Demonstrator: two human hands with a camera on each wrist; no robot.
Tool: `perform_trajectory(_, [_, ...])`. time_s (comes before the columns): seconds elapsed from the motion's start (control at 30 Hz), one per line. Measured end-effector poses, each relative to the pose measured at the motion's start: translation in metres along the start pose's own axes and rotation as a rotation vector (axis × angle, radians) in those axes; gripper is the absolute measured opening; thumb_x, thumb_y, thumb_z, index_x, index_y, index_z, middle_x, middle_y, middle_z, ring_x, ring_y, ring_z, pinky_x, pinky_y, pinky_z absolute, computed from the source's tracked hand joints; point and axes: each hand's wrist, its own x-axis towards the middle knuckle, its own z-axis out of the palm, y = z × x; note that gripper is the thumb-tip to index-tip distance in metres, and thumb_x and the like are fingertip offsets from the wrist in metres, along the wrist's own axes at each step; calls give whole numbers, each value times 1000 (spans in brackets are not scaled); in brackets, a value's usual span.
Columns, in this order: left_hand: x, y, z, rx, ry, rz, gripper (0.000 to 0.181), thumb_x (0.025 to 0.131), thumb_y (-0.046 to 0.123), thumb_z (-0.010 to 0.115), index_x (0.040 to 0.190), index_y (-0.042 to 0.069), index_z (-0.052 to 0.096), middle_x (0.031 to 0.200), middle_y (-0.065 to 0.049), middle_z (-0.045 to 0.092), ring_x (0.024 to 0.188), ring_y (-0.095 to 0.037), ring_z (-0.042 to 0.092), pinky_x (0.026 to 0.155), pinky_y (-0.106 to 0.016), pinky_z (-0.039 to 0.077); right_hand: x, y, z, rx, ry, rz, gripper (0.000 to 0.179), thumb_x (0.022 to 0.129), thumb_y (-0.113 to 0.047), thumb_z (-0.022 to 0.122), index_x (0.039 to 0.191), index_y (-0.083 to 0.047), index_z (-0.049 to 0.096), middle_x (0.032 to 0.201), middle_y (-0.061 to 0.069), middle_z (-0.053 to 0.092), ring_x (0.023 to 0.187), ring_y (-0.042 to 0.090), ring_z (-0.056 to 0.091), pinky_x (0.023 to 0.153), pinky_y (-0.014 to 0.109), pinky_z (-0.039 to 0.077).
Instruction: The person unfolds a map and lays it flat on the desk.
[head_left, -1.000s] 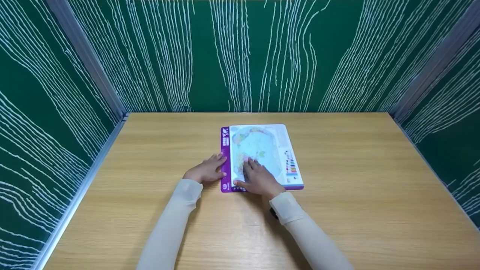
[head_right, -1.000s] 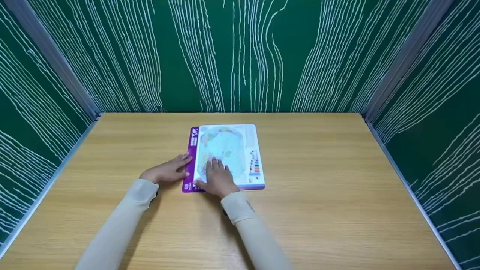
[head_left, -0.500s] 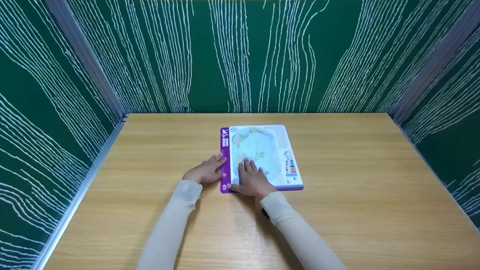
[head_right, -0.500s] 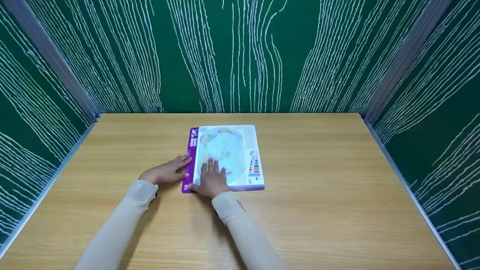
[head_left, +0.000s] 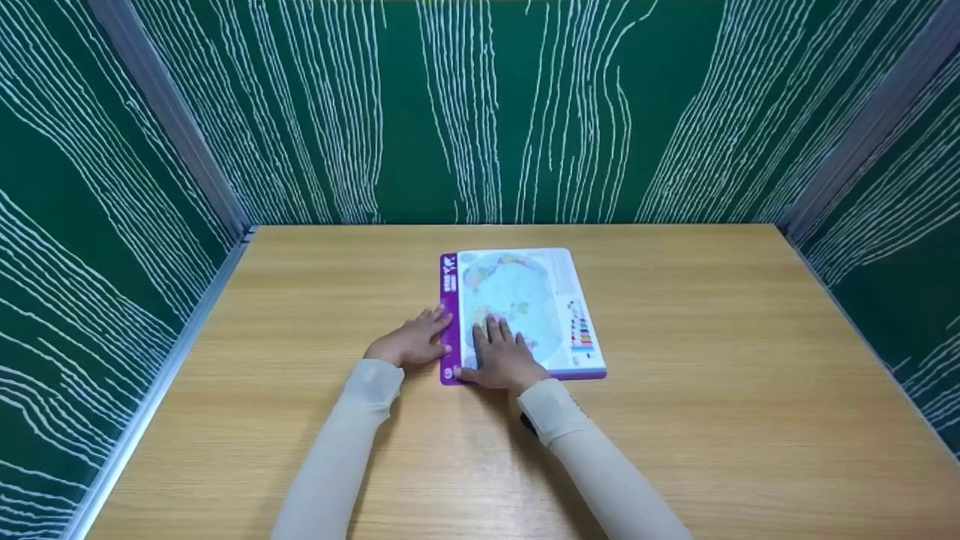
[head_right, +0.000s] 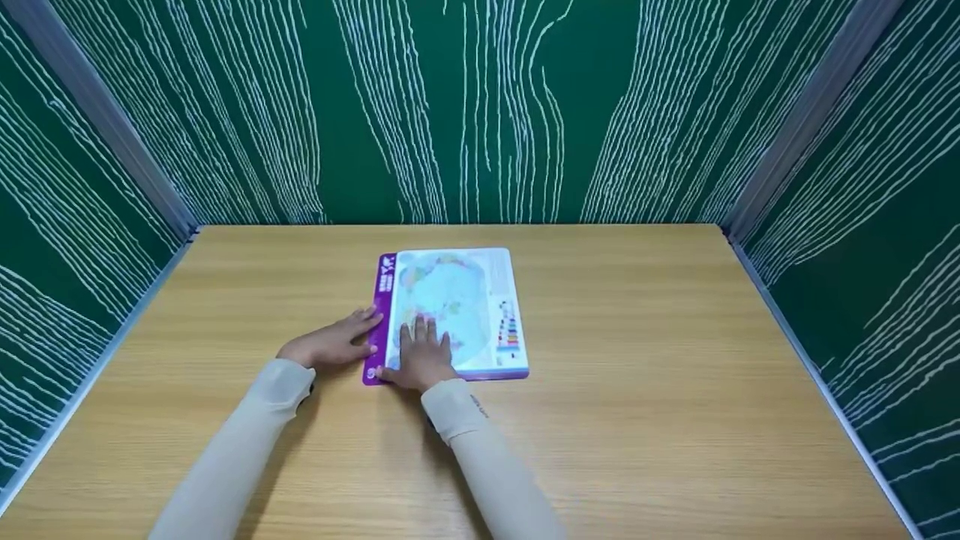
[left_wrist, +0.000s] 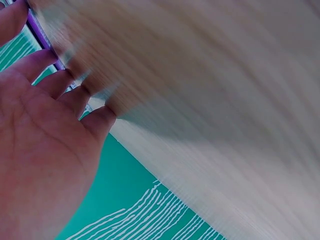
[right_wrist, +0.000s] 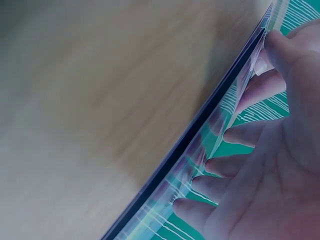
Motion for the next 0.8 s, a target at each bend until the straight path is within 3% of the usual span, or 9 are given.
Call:
perform_trajectory(0.53, [0,0,0,16,-6,-21,64,101,35,45,154,15,17,163,-6,4,151,-27,0,122,-50,6,0,-3,0,-4,-34,18,92,86,-65,55,155,-16,18,163,13,3,150,33,3,120,54,12])
perform_trajectory(0.8, [0,-1,0,9,2,31,65,99,31,47,153,8,19,162,-11,6,150,-33,2,121,-53,6,-3,-2,-3,-12,-19,-14,89,89,-60,55,154,-12,19,162,16,7,149,35,6,120,56,14])
